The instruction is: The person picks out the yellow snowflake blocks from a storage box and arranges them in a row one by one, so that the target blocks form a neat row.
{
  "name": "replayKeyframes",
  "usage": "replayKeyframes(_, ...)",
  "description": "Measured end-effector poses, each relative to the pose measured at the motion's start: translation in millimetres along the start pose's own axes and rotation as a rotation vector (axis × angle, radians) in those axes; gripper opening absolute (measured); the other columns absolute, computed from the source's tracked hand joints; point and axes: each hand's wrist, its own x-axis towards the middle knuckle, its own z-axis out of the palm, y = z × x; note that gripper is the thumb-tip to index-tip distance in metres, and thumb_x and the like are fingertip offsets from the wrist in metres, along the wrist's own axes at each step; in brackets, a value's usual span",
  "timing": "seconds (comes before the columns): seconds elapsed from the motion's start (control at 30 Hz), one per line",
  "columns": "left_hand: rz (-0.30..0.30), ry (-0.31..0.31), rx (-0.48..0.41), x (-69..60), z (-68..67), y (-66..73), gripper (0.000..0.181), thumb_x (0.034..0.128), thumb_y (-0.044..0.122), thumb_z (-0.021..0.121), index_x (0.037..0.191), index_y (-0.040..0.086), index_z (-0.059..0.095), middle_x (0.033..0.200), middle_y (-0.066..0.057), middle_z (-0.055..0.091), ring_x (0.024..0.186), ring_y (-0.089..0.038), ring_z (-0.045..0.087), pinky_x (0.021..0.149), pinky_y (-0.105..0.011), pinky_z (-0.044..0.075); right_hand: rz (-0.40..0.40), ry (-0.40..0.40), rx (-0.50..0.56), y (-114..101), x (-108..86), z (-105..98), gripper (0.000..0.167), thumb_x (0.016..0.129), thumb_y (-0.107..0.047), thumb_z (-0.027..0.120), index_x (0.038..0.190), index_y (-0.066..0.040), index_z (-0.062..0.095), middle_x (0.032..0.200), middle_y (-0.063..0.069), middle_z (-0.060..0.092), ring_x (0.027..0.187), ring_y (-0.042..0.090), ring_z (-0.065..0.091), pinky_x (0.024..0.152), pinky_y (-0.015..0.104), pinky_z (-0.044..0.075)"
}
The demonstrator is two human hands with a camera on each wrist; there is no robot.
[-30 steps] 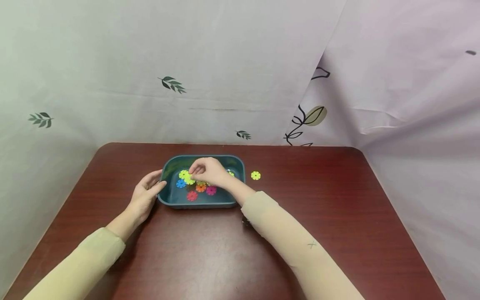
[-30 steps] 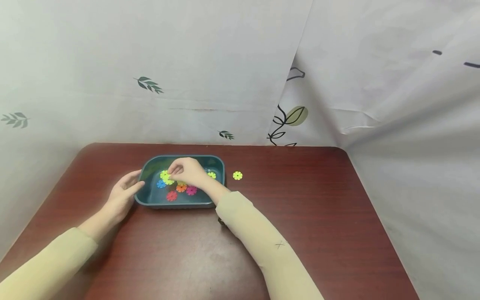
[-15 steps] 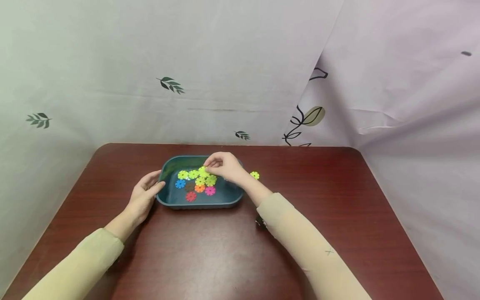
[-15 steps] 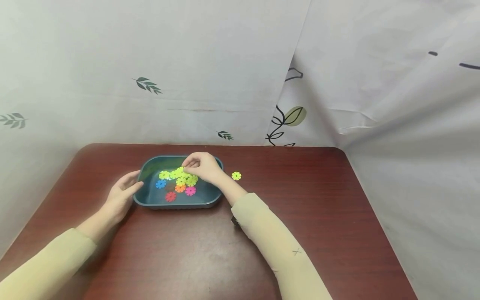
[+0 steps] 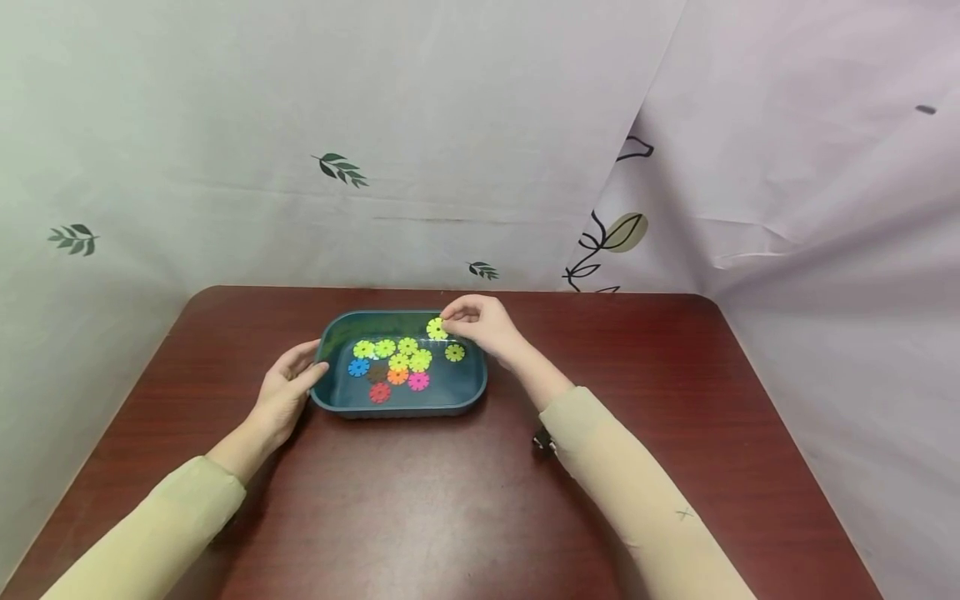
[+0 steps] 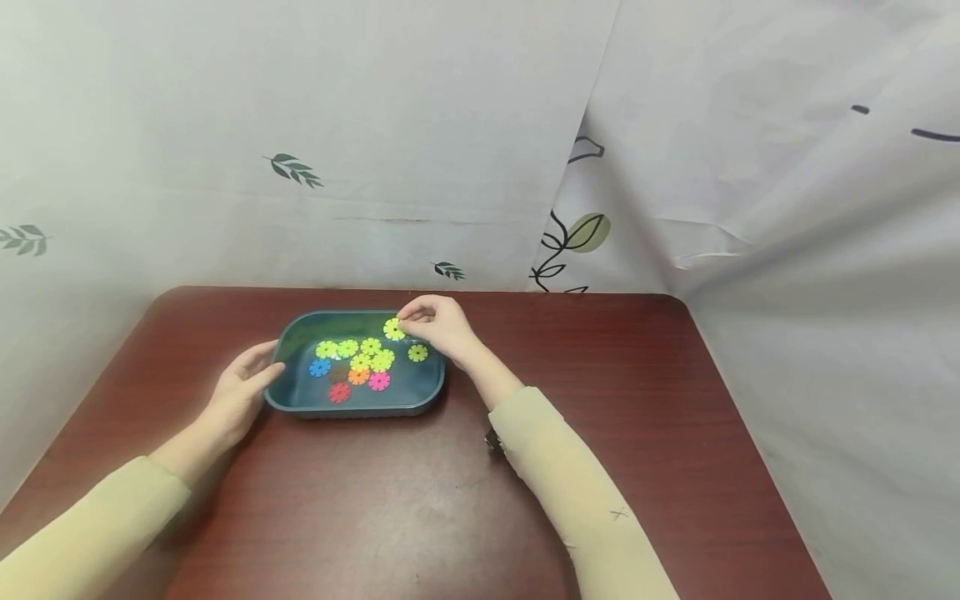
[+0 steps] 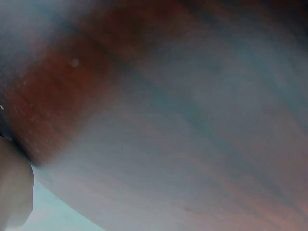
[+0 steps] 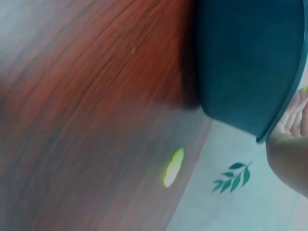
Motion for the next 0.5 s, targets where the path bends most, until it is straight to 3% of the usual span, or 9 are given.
replayKeyframes(0.13, -0.007, 0.000, 0.005, -0.3, -0.1, 0.7, 0.036, 0.1072, 0.009, 0.063, 0.141, 0.020, 0.058, 0.130, 0.021, 0.058, 0.122, 0.007, 0.054, 0.095, -0.008, 0.050, 0.016, 0.029, 0.032, 3.9, -3.0, -9.2, 0.014, 0.096, -0.004, 0.076, 0.109, 0.001, 0.075, 0.101, 0.013, 0.076, 0.101, 0.042, 0.072, 0.094, 0.052, 0.062)
replayKeyframes(0.23, -0.008, -0.003, 0.012, -0.7, -0.2, 0.9, 0.037, 0.1074, 0.010, 0.063, 0.142, 0.019, 0.057, 0.130, 0.021, 0.058, 0.123, 0.006, 0.055, 0.095, -0.008, 0.050, 0.033, 0.046, 0.036, 6.4, -6.1, -16.3, 0.015, 0.096, -0.003, 0.076, 0.110, 0.002, 0.075, 0.100, 0.012, 0.077, 0.105, 0.046, 0.071, 0.092, 0.047, 0.063)
replayKeyframes(0.37, -0.012, -0.005, 0.026, -0.8, -0.5, 1.2, 0.039, 0.1078, 0.011, 0.063, 0.145, 0.017, 0.055, 0.131, 0.020, 0.057, 0.123, 0.006, 0.054, 0.095, -0.008, 0.050, 0.059, 0.082, 0.028, 11.5, -10.3, -27.2, 0.014, 0.095, -0.004, 0.076, 0.108, 0.002, 0.075, 0.097, 0.008, 0.077, 0.096, 0.035, 0.074, 0.086, 0.039, 0.063)
replayKeyframes(0.5, -0.021, -0.005, 0.031, -0.9, -0.9, 2.1, 0.040, 0.1077, 0.012, 0.063, 0.147, 0.016, 0.053, 0.132, 0.018, 0.056, 0.127, 0.003, 0.052, 0.095, -0.008, 0.050, 0.084, 0.119, 0.052, 18.6, -14.5, -38.9, 0.013, 0.095, -0.003, 0.076, 0.107, 0.003, 0.075, 0.092, 0.001, 0.076, 0.086, 0.020, 0.073, 0.089, 0.048, 0.063)
